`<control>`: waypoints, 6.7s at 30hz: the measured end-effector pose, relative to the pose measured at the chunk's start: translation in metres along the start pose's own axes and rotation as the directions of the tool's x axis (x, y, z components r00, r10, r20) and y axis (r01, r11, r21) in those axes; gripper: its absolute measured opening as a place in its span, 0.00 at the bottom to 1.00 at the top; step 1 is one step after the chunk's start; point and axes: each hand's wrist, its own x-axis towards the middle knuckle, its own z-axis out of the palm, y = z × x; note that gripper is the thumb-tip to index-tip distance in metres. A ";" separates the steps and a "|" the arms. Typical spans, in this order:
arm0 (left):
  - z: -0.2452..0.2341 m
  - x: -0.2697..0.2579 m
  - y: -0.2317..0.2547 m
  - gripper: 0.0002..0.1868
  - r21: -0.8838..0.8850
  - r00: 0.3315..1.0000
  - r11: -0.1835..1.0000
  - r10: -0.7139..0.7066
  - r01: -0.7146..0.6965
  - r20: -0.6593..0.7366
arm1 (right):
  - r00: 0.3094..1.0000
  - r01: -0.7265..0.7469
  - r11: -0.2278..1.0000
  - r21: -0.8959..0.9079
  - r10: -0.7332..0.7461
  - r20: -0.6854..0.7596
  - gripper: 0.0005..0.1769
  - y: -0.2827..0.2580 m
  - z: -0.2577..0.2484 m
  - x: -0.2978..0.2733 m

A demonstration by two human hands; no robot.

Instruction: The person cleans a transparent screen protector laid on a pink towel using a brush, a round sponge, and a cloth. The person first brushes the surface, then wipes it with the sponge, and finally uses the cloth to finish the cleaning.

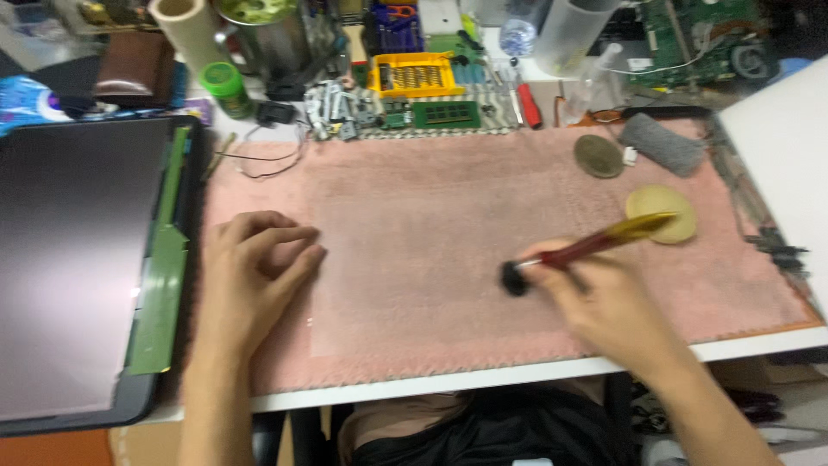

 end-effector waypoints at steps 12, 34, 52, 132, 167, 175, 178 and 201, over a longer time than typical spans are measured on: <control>-0.003 0.002 0.000 0.14 -0.014 1.000 1.000 0.015 -0.015 0.013 | 0.724 0.625 0.696 0.353 -0.686 0.069 0.04 -0.098 0.144 0.025; -0.003 0.002 0.001 0.12 -0.072 0.999 0.997 -0.039 0.040 0.010 | 0.889 -0.154 0.988 -0.020 0.147 0.433 0.32 -0.079 0.080 -0.010; 0.069 -0.029 -0.055 0.13 -0.293 0.966 0.950 -0.170 0.109 -0.194 | 0.951 -0.175 0.907 0.384 0.257 -0.175 0.12 0.111 -0.056 0.014; 0.032 0.017 0.108 0.29 -0.697 0.687 0.398 -0.702 0.597 0.187 | 0.994 -0.038 0.935 -0.353 0.072 0.084 0.42 0.130 -0.120 0.048; 0.014 -0.010 0.024 0.20 -0.431 0.940 0.889 -0.266 0.154 -0.215 | 0.885 0.343 0.888 0.306 -0.415 0.212 0.17 0.001 0.032 0.096; 0.017 -0.017 0.020 0.33 0.154 1.000 0.988 0.021 -0.021 0.005 | 0.764 0.600 0.798 0.047 -0.590 0.262 0.30 -0.004 0.050 0.089; 0.020 -0.017 0.014 0.35 0.279 0.999 0.959 0.046 -0.045 0.001 | 0.784 0.581 0.814 0.009 -0.562 0.263 0.36 -0.005 0.045 0.085; 0.005 -0.003 -0.030 0.23 0.580 0.988 0.809 0.149 -0.096 -0.045 | 0.862 0.467 0.875 0.128 -0.483 0.154 0.23 -0.008 0.021 0.038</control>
